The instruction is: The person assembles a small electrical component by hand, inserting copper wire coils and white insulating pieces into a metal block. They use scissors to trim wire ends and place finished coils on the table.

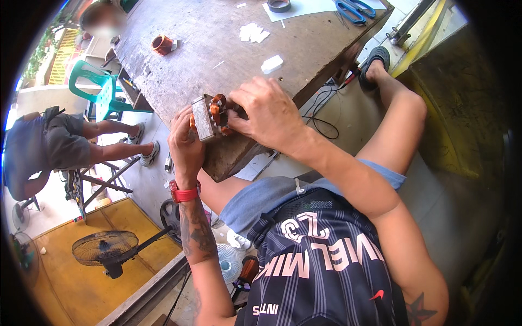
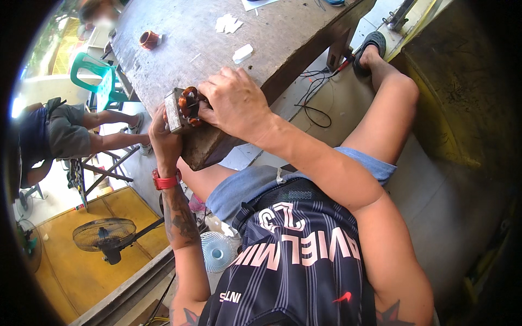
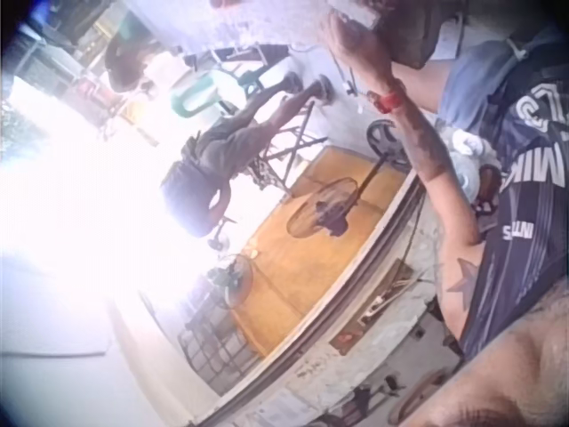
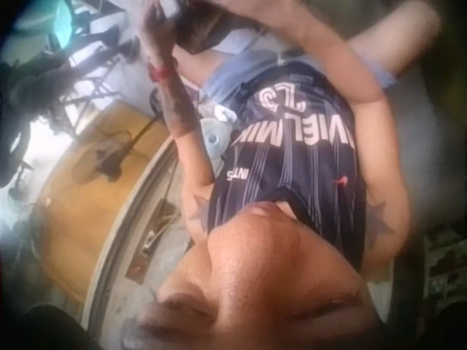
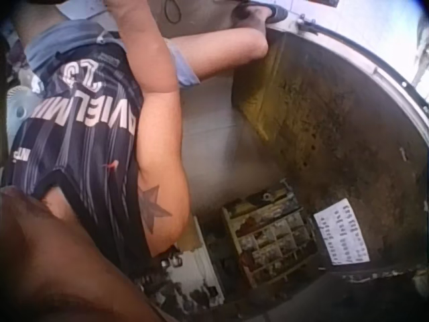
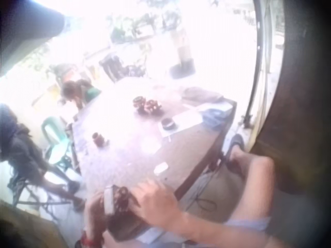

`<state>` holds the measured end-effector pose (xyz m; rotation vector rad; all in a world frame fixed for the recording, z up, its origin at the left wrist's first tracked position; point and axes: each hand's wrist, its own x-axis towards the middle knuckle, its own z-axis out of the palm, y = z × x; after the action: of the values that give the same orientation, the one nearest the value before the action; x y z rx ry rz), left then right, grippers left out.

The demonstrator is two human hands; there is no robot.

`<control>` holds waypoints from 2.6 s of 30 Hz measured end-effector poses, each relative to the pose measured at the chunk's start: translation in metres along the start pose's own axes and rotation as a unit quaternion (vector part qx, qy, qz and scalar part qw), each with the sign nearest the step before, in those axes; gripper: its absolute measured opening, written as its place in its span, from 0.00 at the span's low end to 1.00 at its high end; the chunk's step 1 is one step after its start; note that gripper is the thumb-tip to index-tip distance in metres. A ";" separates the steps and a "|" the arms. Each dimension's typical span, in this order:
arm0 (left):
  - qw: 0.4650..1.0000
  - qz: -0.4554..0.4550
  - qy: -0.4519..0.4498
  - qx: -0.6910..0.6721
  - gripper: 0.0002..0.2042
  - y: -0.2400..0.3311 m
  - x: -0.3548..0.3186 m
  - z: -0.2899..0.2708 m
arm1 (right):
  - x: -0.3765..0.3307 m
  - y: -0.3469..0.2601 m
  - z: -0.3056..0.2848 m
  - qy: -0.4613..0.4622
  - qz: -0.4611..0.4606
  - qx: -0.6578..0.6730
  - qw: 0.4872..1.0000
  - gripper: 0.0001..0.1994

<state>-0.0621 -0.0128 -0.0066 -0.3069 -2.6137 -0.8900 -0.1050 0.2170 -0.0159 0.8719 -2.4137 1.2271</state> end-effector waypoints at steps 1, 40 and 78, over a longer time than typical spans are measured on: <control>1.000 0.006 0.012 0.010 0.20 0.003 -0.002 0.002 | 0.001 -0.001 0.001 -0.007 0.013 -0.003 1.000 0.12; 0.992 -0.016 -0.115 -0.041 0.21 -0.019 0.023 -0.008 | -0.021 0.005 0.013 0.114 -0.018 0.069 0.991 0.16; 0.994 0.017 -0.106 -0.021 0.21 -0.015 0.023 -0.009 | -0.007 -0.005 0.001 0.071 0.010 0.028 0.997 0.10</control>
<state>-0.0858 -0.0283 0.0009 -0.4799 -2.7762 -0.9482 -0.0964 0.2167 -0.0166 0.7508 -2.2916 1.3218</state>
